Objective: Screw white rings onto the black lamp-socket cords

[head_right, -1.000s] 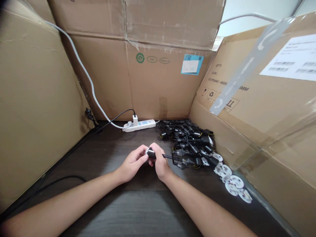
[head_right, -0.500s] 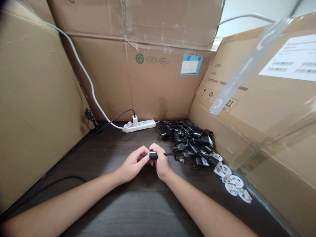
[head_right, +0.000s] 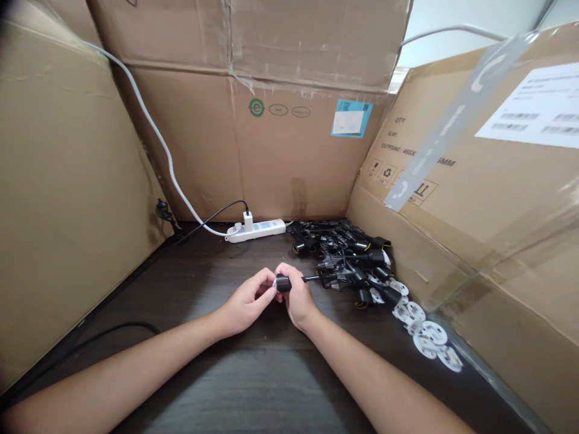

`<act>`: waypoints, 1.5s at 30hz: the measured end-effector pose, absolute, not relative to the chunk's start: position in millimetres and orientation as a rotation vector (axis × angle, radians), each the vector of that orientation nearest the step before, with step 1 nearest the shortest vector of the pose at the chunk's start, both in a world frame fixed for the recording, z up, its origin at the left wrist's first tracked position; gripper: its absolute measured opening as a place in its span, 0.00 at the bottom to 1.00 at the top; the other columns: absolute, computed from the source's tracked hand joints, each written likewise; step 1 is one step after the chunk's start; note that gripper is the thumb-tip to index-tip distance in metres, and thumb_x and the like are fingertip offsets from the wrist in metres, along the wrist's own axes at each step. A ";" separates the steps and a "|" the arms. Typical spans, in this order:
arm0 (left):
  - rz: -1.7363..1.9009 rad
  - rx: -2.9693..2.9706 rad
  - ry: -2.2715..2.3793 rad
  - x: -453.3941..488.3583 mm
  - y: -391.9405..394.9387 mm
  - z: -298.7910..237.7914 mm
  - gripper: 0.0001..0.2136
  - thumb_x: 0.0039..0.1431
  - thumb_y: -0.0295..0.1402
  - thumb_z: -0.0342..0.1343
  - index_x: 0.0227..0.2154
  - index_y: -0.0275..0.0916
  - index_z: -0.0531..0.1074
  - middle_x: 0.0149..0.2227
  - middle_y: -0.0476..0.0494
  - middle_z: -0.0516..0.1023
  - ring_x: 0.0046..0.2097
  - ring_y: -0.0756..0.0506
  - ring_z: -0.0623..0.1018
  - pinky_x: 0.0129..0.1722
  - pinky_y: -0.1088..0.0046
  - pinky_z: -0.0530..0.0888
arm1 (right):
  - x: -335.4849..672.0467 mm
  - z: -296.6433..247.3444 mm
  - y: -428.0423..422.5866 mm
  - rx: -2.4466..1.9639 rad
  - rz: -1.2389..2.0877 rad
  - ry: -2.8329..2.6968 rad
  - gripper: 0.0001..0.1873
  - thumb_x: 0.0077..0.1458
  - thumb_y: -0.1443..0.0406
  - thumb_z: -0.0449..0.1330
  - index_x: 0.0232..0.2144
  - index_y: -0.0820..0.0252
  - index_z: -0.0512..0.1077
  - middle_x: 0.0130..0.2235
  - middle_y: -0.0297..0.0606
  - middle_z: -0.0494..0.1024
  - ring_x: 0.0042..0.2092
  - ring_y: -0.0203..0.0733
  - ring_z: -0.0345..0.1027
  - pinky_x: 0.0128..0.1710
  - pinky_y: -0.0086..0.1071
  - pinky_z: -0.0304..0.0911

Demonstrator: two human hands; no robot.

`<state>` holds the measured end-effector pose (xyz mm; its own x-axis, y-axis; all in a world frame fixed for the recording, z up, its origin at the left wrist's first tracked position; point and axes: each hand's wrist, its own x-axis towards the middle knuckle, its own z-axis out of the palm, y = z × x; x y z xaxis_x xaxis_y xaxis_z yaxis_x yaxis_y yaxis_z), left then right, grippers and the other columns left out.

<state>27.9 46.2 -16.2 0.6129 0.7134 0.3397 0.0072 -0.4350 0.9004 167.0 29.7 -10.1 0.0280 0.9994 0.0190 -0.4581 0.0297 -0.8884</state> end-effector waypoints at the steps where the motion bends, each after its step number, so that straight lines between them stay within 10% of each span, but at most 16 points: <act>1: 0.904 1.886 0.597 27.7 46.5 -18.0 0.06 0.67 0.35 0.50 0.36 0.38 0.66 0.35 0.47 0.73 0.36 0.48 0.73 0.38 0.72 0.70 | 167.3 -9.6 29.6 -0.847 1.370 -0.844 0.14 0.48 0.56 0.59 0.19 0.58 0.64 0.20 0.28 0.59 0.22 0.33 0.51 0.18 0.25 0.49; 45: 0.919 1.838 0.556 26.9 45.7 -11.3 0.09 0.70 0.37 0.46 0.38 0.38 0.67 0.35 0.46 0.75 0.38 0.47 0.74 0.43 0.71 0.70 | 165.3 -7.6 29.1 -0.826 1.375 -0.838 0.15 0.50 0.55 0.58 0.18 0.58 0.66 0.19 0.28 0.62 0.21 0.32 0.52 0.18 0.25 0.50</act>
